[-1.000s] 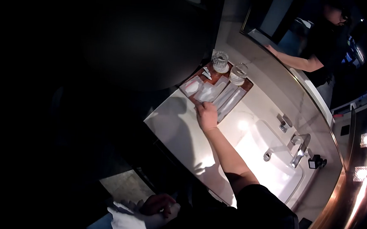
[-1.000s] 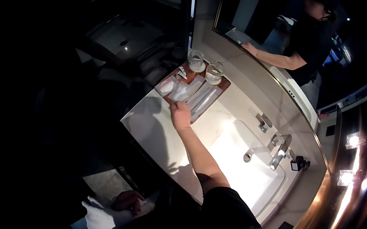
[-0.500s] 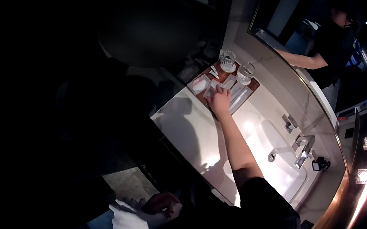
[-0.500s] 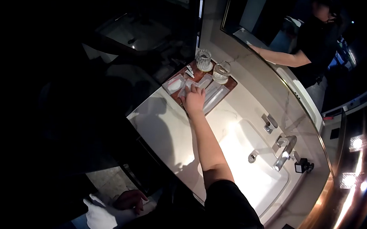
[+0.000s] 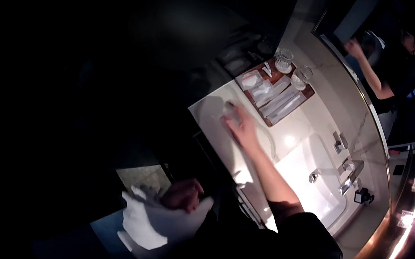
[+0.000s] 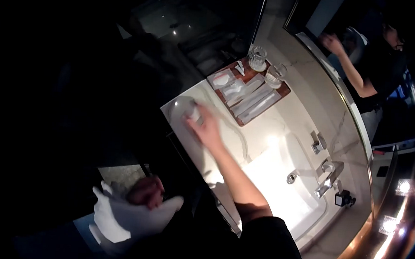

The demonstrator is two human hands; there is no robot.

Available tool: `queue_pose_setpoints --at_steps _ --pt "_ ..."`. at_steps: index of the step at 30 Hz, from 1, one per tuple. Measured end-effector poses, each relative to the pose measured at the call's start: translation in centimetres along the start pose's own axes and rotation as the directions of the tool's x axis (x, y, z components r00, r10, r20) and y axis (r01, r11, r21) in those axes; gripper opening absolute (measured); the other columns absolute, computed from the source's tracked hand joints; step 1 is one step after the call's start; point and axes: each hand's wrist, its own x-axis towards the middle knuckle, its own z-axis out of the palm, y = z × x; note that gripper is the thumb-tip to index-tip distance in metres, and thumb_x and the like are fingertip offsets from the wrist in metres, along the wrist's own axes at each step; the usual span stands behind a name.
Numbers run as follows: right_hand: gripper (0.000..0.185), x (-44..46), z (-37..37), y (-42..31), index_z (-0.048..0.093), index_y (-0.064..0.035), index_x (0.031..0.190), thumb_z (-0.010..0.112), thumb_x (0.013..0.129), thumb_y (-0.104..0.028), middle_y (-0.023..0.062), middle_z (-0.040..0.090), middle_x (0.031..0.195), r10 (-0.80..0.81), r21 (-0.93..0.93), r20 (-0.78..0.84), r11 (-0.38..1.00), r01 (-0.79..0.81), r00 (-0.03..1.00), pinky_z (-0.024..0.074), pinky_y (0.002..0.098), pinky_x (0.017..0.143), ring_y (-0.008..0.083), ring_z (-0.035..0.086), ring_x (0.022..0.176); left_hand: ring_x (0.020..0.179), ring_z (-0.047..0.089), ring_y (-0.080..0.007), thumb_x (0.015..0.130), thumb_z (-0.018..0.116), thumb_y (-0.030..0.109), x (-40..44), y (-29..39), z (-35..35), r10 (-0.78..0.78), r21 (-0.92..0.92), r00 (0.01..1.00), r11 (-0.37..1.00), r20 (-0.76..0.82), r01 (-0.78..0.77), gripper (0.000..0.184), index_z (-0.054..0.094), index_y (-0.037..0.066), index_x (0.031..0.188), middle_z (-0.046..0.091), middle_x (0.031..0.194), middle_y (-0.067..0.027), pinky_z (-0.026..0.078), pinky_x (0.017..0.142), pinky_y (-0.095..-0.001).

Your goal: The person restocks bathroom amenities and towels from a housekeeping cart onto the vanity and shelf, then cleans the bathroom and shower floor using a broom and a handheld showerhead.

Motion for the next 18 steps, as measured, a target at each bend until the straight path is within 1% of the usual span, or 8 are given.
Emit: queue_pose_setpoints --at_steps 2,3,4,8,10,12,13,18 --pt "0.083 -5.9 2.9 -3.3 0.022 -0.0003 0.132 0.072 0.071 -0.027 0.0188 0.048 0.123 -0.174 0.465 0.339 0.886 -0.004 0.924 0.0407 0.0340 0.089 0.0282 0.049 0.109 0.042 0.035 -0.0096 0.094 0.039 0.028 3.1 -2.2 -2.1 0.263 -0.674 0.963 0.722 0.059 -0.156 0.024 0.049 0.007 0.099 0.040 0.050 0.0022 0.038 0.047 -0.0252" --pt "0.104 -8.9 4.3 -4.9 0.008 -0.0008 0.139 0.077 0.067 -0.029 0.0171 0.047 0.124 -0.251 0.622 0.490 0.771 -0.133 0.835 0.0409 0.0326 0.088 0.0261 0.049 0.109 0.042 0.032 -0.0092 0.094 0.039 0.028 4.9 -1.8 -2.4 0.397 -0.716 0.918 0.642 0.004 -0.275 0.024 0.050 0.008 0.101 0.038 0.050 0.0023 0.036 0.045 -0.0255" --pt "0.111 -10.1 4.2 -7.0 0.001 -0.0018 0.139 0.078 0.065 -0.029 0.0161 0.052 0.116 -0.172 0.525 0.564 0.830 -0.190 0.808 0.0421 0.0308 0.085 0.0245 0.053 0.101 0.042 0.030 -0.0088 0.094 0.039 0.027 6.8 -1.0 -2.4 0.518 -0.748 0.854 0.544 -0.056 -0.379 0.024 0.051 0.008 0.103 0.037 0.050 0.0025 0.034 0.044 -0.0259" --pt "0.115 -13.1 0.7 -11.9 -0.003 -0.0003 0.140 0.080 0.064 -0.026 0.0133 0.064 0.090 0.187 0.154 0.645 0.918 -0.365 0.741 0.0442 0.0259 0.078 0.0194 0.060 0.081 0.050 0.042 -0.0093 0.091 0.045 0.028 11.3 1.3 1.0 0.329 -0.304 0.931 0.881 -0.158 -0.362 0.024 0.055 0.006 0.097 0.042 0.056 0.0009 0.041 0.052 -0.0238" --pt "0.090 -15.8 0.3 -12.3 0.022 0.0008 0.138 0.076 0.069 -0.019 0.0100 0.064 0.094 0.070 0.292 0.441 0.931 -0.217 0.895 0.0439 0.0244 0.078 0.0145 0.059 0.083 0.058 0.052 -0.0130 0.089 0.049 0.033 15.5 -0.8 2.9 0.462 -0.096 0.842 0.886 0.277 -0.455 0.031 0.056 0.004 0.100 0.052 0.064 -0.0010 0.046 0.059 -0.0274" --pt "0.057 -18.8 -1.9 -15.4 0.046 0.0017 0.124 0.071 0.074 -0.012 0.0058 0.062 0.098 0.357 0.432 0.286 0.781 -0.452 0.889 0.0438 0.0238 0.079 0.0104 0.056 0.087 0.064 0.053 -0.0141 0.089 0.050 0.033 16.1 -2.2 4.0 0.369 0.051 0.701 0.865 0.610 -0.499 0.033 0.055 0.004 0.103 0.053 0.070 -0.0020 0.046 0.063 -0.0281" --pt "0.036 -20.1 -2.5 -16.2 0.057 0.0024 0.110 0.068 0.077 -0.008 0.0035 0.062 0.097 0.352 0.482 0.094 0.802 -0.352 0.931 0.0444 0.0237 0.078 0.0087 0.055 0.087 0.067 0.053 -0.0146 0.089 0.050 0.034 16.2 -3.5 3.9 0.266 0.125 0.689 0.878 0.674 -0.462 0.034 0.054 0.004 0.104 0.054 0.073 -0.0025 0.045 0.065 -0.0285" --pt "0.031 -25.6 -4.2 -12.1 0.059 0.0033 0.103 0.064 0.081 -0.019 0.0080 0.062 0.092 0.544 0.377 -0.397 0.831 -0.409 0.739 0.0457 0.0258 0.074 0.0128 0.057 0.083 0.080 0.055 -0.0172 0.088 0.051 0.036 16.7 -10.9 0.2 -0.243 0.290 0.762 0.954 0.600 0.077 0.040 0.050 0.004 0.112 0.056 0.088 -0.0049 0.044 0.075 -0.0304"
